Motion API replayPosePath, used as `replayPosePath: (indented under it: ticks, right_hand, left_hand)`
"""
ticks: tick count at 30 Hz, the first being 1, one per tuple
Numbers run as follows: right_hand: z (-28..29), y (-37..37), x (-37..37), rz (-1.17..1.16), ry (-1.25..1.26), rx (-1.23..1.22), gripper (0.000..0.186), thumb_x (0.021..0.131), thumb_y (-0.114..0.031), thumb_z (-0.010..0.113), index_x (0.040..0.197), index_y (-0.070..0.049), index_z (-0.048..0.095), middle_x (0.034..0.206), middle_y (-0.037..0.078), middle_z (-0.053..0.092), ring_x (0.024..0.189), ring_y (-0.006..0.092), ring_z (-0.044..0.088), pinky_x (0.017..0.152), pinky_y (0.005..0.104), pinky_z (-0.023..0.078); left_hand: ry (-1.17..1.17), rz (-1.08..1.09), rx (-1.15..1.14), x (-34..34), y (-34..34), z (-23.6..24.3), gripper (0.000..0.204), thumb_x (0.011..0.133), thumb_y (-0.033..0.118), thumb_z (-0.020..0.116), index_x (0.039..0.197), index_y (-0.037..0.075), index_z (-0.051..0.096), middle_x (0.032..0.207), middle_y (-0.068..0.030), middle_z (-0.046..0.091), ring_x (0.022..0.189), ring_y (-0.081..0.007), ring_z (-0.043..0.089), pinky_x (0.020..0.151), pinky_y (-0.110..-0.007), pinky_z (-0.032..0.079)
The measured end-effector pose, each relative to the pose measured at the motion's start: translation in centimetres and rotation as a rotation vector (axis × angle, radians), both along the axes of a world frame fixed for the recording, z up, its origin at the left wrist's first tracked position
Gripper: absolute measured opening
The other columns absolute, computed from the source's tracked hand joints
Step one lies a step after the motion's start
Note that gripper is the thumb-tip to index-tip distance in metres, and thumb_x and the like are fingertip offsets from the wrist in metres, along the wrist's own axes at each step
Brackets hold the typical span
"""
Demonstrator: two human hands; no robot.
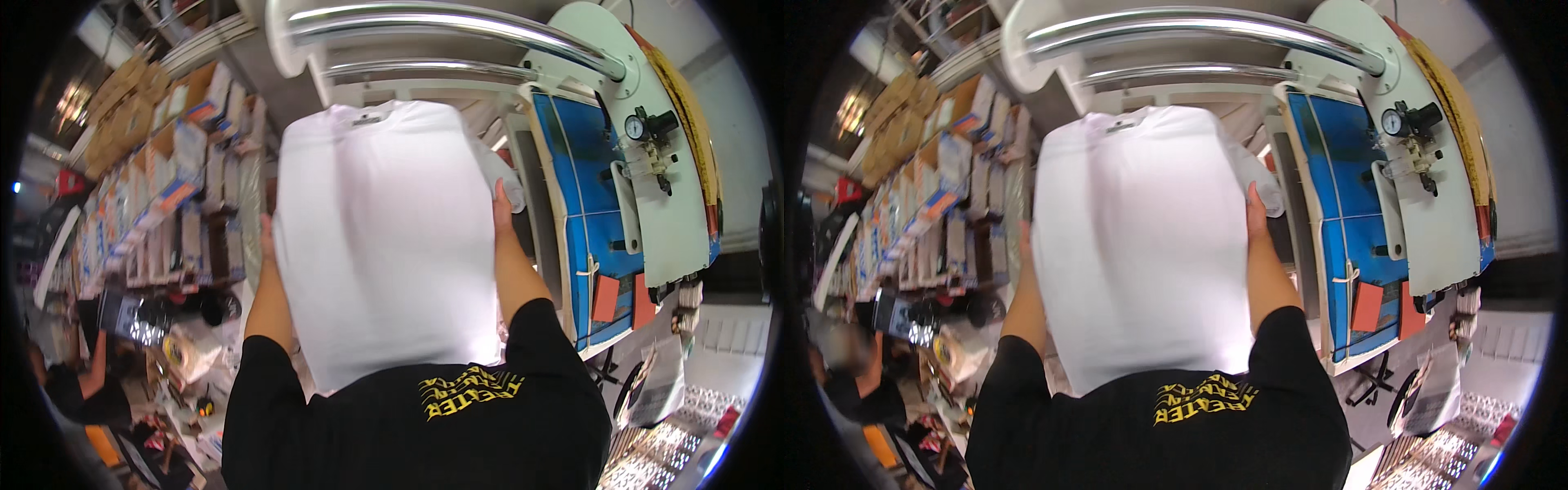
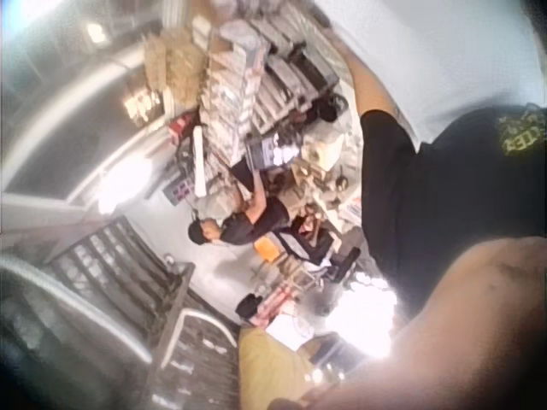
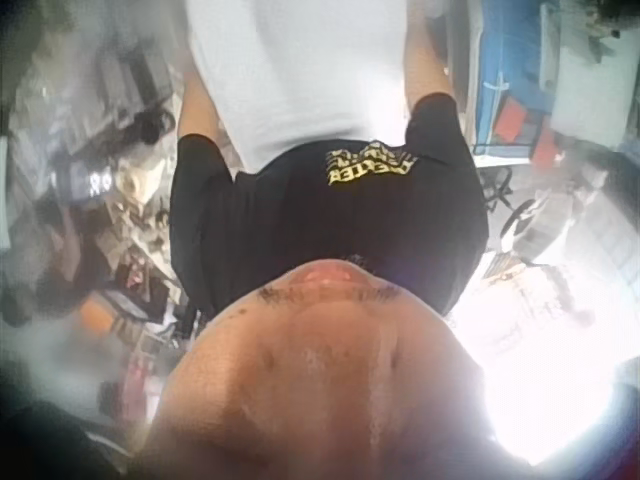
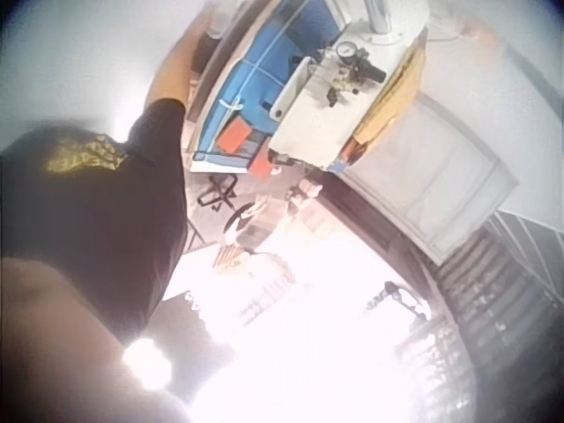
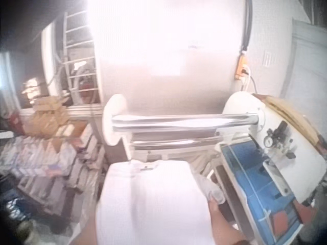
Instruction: The person positions a white t-shirt on a heat press, aligns a graphic transfer, trims it with scissors, and peels the carrier sheet from another printed black shirt.
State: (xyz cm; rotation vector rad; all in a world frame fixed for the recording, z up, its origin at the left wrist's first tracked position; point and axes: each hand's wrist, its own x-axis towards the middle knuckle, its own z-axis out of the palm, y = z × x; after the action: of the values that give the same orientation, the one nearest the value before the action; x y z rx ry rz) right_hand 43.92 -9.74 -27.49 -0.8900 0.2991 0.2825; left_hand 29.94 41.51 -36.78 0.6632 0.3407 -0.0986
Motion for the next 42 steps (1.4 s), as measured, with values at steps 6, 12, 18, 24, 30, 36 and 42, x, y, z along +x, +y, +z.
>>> replayPosePath:
  ticks: [6,12,18,24,30,36,42]
  right_hand:
    - [-4.4,-5.3,5.8,-0.301,0.194,-0.096,0.047,0.097,-0.031,0.059,0.129,0.003,0.059,0.122,0.014,0.066,0.109,0.0277,0.065,0.099,0.0364,0.05]
    - [-11.1,-6.0,7.2,-0.074,0.118,-0.044,0.047,0.098,-0.03,0.049,0.13,0.004,0.058,0.119,0.017,0.066,0.107,0.0276,0.065,0.099,0.0389,0.051]
    - [-1.9,-4.2,3.8,-0.204,0.086,-0.132,0.051,0.101,-0.034,0.045,0.134,0.004,0.055,0.129,0.018,0.062,0.116,0.0323,0.062,0.103,0.041,0.049]
    - [-5.2,-7.2,5.7,-0.226,0.265,-0.558,0.041,0.099,-0.029,0.051,0.123,0.001,0.063,0.121,0.016,0.067,0.11,0.0327,0.064,0.097,0.0434,0.051]
    - [-5.3,-1.8,3.4,-0.137,-0.251,-1.682,0.037,0.095,-0.03,0.059,0.105,0.005,0.067,0.102,0.021,0.071,0.095,0.0385,0.067,0.086,0.0442,0.051]
    - [-1.1,-1.8,-6.5,0.23,0.239,-0.671,0.045,0.102,-0.035,0.049,0.116,0.005,0.064,0.113,0.016,0.069,0.101,0.0244,0.067,0.088,0.0379,0.053]
    - [-1.8,-5.4,-23.0,0.096,0.373,-0.519,0.052,0.107,-0.039,0.043,0.13,0.004,0.059,0.119,0.013,0.068,0.106,0.0204,0.066,0.093,0.0315,0.053]
  left_hand:
    - [-0.037,0.358,0.016,2.7,6.1,2.4,0.067,0.097,0.048,0.055,0.14,-0.003,0.048,0.135,-0.0196,0.058,0.124,-0.0367,0.057,0.105,-0.05,0.047]
    - [0.188,0.719,0.721,-1.5,17.1,-2.9,0.051,0.093,0.039,0.065,0.124,-0.002,0.065,0.119,-0.0128,0.067,0.112,-0.0215,0.062,0.1,-0.035,0.049]
    - [0.11,0.493,-0.031,4.4,7.8,-0.7,0.048,0.097,0.029,0.061,0.128,-0.007,0.058,0.124,-0.0186,0.066,0.111,-0.0327,0.065,0.1,-0.042,0.051]
    - [0.137,0.476,0.02,5.2,6.9,-0.6,0.05,0.099,0.031,0.058,0.131,-0.007,0.056,0.124,-0.0184,0.066,0.111,-0.0324,0.065,0.1,-0.043,0.051]
    - [0.538,0.23,1.003,6.2,-1.8,0.5,0.05,0.1,0.034,0.055,0.132,-0.004,0.057,0.12,-0.0161,0.067,0.107,-0.0271,0.067,0.095,-0.039,0.053]
    - [0.582,-0.111,0.393,-2.5,-6.8,7.6,0.049,0.102,0.035,0.053,0.133,-0.003,0.057,0.12,-0.0145,0.068,0.106,-0.0239,0.067,0.092,-0.036,0.054]
    - [0.423,-0.057,0.418,-19.0,-8.5,4.6,0.049,0.101,0.035,0.056,0.135,0.001,0.055,0.127,-0.0136,0.065,0.114,-0.0235,0.064,0.096,-0.036,0.053]
